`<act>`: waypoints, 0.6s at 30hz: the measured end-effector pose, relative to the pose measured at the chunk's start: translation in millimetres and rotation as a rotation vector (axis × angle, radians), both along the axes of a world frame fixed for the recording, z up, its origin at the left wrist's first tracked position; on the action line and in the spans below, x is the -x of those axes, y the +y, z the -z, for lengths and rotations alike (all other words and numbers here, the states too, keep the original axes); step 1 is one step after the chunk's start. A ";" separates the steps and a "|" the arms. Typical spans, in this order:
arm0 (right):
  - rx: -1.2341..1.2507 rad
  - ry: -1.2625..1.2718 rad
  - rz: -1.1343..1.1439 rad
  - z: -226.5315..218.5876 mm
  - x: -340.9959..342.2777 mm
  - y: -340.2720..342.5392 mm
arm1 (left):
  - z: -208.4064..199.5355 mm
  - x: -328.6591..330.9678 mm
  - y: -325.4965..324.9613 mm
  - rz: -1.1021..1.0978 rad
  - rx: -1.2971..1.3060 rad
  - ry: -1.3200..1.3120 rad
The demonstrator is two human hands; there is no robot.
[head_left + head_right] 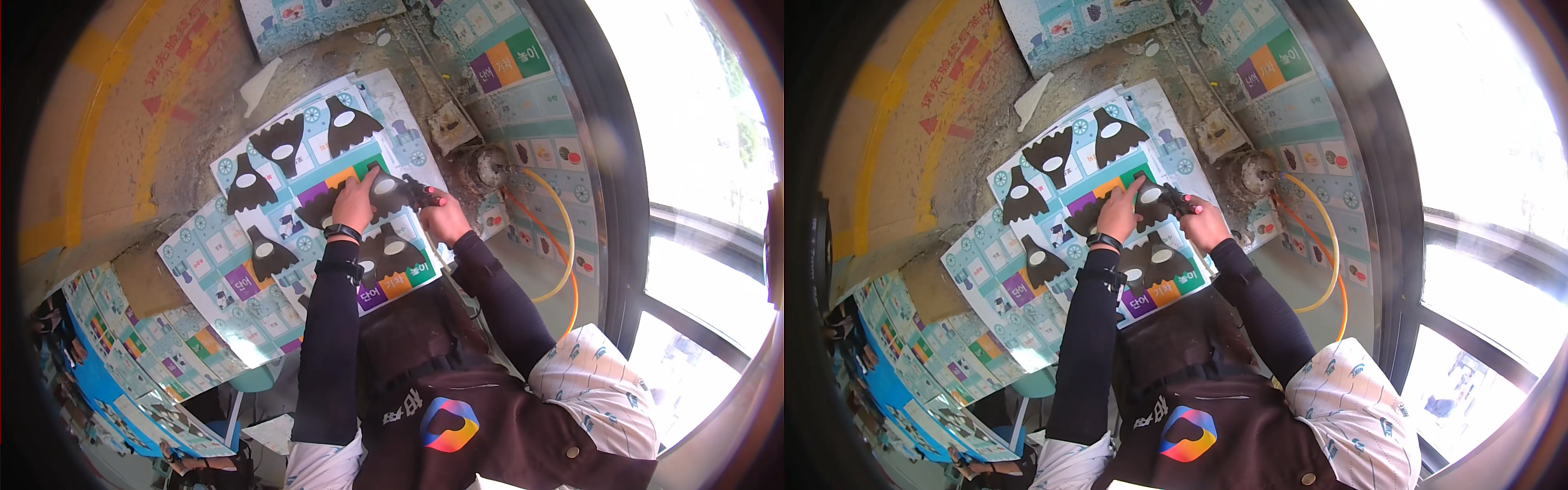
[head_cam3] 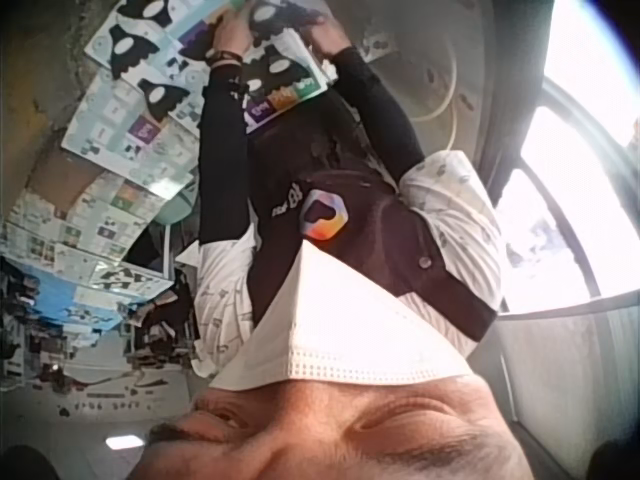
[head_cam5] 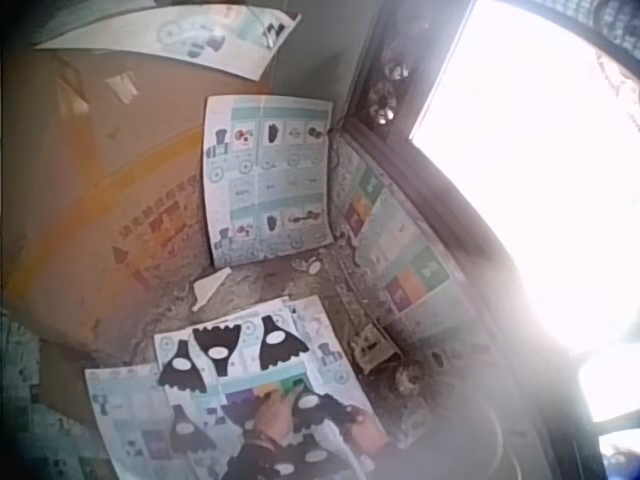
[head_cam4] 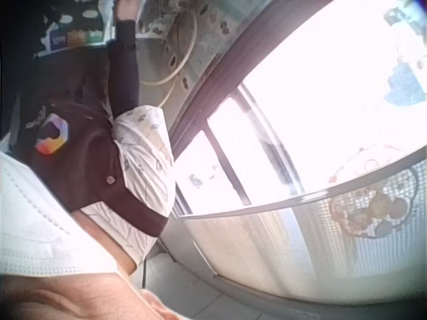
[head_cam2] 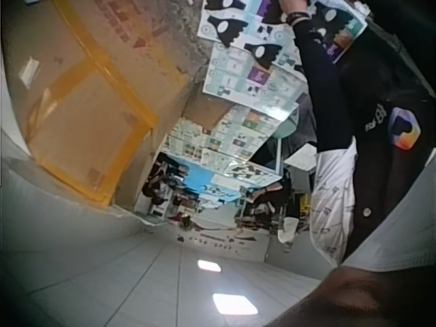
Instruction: Applying adhesive to black shoe component patches using a specialized glue gun.
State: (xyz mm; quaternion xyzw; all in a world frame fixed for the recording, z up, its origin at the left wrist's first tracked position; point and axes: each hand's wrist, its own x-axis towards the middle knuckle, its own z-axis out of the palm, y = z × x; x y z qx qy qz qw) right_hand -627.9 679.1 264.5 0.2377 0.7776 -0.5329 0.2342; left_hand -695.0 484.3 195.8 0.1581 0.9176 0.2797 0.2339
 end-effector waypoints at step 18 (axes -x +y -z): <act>-0.004 0.088 -0.159 -37.8 174.2 -38.6 | 5.3 142.5 -44.3 -0.152 0.228 0.170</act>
